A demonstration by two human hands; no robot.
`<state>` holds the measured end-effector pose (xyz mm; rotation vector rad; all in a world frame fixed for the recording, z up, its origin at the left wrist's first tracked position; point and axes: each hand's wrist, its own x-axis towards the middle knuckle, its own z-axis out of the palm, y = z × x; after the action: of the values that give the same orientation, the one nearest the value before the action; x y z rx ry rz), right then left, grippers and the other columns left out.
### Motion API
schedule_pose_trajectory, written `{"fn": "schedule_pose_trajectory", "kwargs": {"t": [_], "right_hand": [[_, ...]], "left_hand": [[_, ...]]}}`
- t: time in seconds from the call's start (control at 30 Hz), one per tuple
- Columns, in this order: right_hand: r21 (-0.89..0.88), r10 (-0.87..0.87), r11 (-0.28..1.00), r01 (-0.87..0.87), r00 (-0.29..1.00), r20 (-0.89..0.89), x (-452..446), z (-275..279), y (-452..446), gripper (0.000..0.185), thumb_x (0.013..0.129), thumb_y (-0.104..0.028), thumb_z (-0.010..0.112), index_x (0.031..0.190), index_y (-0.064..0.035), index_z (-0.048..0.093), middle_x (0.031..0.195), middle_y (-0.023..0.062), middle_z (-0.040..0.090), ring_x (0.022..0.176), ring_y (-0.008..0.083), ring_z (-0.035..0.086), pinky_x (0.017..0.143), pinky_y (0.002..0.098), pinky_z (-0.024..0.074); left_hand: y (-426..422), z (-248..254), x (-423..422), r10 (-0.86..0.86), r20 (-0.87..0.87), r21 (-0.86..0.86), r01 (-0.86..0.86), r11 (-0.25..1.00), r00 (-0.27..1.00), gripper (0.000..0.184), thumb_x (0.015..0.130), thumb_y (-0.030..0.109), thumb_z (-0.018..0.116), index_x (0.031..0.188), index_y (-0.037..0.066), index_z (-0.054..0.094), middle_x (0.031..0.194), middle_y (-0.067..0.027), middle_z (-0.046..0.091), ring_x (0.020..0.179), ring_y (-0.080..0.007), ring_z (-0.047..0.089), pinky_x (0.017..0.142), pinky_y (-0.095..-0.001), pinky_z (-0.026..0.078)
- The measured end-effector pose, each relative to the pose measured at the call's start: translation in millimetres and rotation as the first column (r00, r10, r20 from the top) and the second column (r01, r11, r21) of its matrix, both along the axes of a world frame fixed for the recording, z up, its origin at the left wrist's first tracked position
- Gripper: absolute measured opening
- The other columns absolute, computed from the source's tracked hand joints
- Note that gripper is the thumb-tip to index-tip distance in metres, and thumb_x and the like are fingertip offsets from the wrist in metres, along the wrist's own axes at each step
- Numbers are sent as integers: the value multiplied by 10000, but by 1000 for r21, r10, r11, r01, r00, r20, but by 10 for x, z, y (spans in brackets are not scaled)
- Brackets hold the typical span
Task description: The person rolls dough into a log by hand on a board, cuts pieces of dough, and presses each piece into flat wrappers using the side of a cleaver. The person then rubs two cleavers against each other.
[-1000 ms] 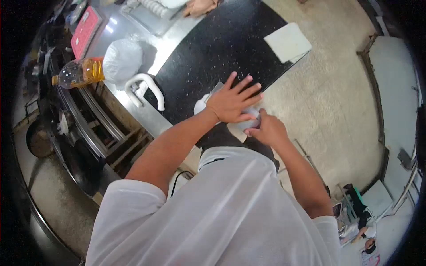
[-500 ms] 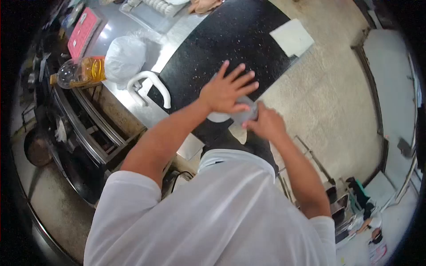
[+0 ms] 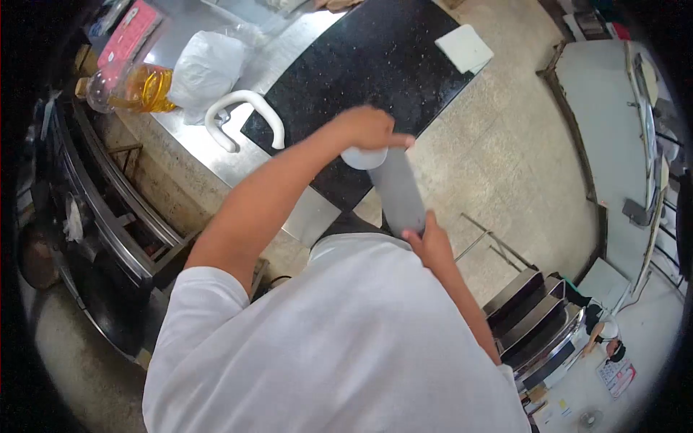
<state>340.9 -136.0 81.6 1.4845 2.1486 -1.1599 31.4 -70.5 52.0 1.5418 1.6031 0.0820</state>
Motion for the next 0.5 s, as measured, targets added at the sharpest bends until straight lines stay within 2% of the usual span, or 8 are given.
{"fn": "schedule_pose_trajectory", "kwargs": {"t": [0.03,0.07,0.13,0.17,0.23,0.33,0.47,0.5], "right_hand": [[25,2,1000,-2,1000,-6,122,40,-58,514,890,-274,739,1200,50,490,915,308,688,888,490,682,770,528,527],[7,37,999,-37,999,-3,243,57,-65,482,892,-259,732,1190,41,502,901,300,690,881,485,685,766,526,527],[-11,70,997,-70,998,-1,307,81,50,450,894,-244,726,1181,32,515,887,292,692,874,479,688,761,524,528],[46,35,998,-33,999,-37,275,57,188,429,896,-236,723,1173,24,523,874,288,692,864,478,687,749,522,528],[155,54,987,-43,996,-71,16,121,515,362,920,-214,694,1141,20,528,860,293,685,850,486,679,717,525,525],[275,161,954,-121,979,-127,-523,-61,1070,343,932,-212,682,1105,32,515,852,293,685,846,494,673,714,543,524],[243,229,956,-164,935,-270,-1098,-331,1308,367,916,-223,698,1073,32,485,835,305,677,827,501,672,707,571,527],[197,307,945,-261,917,-254,-1136,-376,1220,378,906,-225,706,1068,29,477,830,310,674,813,504,673,700,580,526]], "left_hand": [[-171,46,47,125,29,44,-126,991,992,777,830,800,560,974,61,753,957,-200,738,965,-396,705,866,-497,547],[-284,73,80,278,29,86,-280,956,960,609,823,676,680,938,80,740,931,-201,730,934,-384,709,826,-489,554],[-478,-61,87,474,61,228,-475,850,878,373,829,444,760,945,93,714,905,-175,728,895,-373,712,779,-474,560],[-557,-140,89,476,59,233,-476,848,878,373,829,444,760,945,93,714,905,-175,728,895,-373,712,779,-474,560],[-663,-217,116,544,198,363,-576,732,815,289,833,271,784,1002,61,680,832,-165,705,796,-357,701,707,-437,553],[-693,-155,269,611,228,472,-635,612,758,276,844,226,768,1043,57,677,911,-157,708,810,-337,704,715,-423,556],[-722,-152,419,641,114,454,-613,646,759,286,856,179,749,1101,53,671,979,-167,704,812,-320,702,724,-393,560],[-751,-121,429,655,254,464,-684,563,712,285,862,150,741,1119,48,672,966,-161,705,804,-296,705,726,-378,560]]}}
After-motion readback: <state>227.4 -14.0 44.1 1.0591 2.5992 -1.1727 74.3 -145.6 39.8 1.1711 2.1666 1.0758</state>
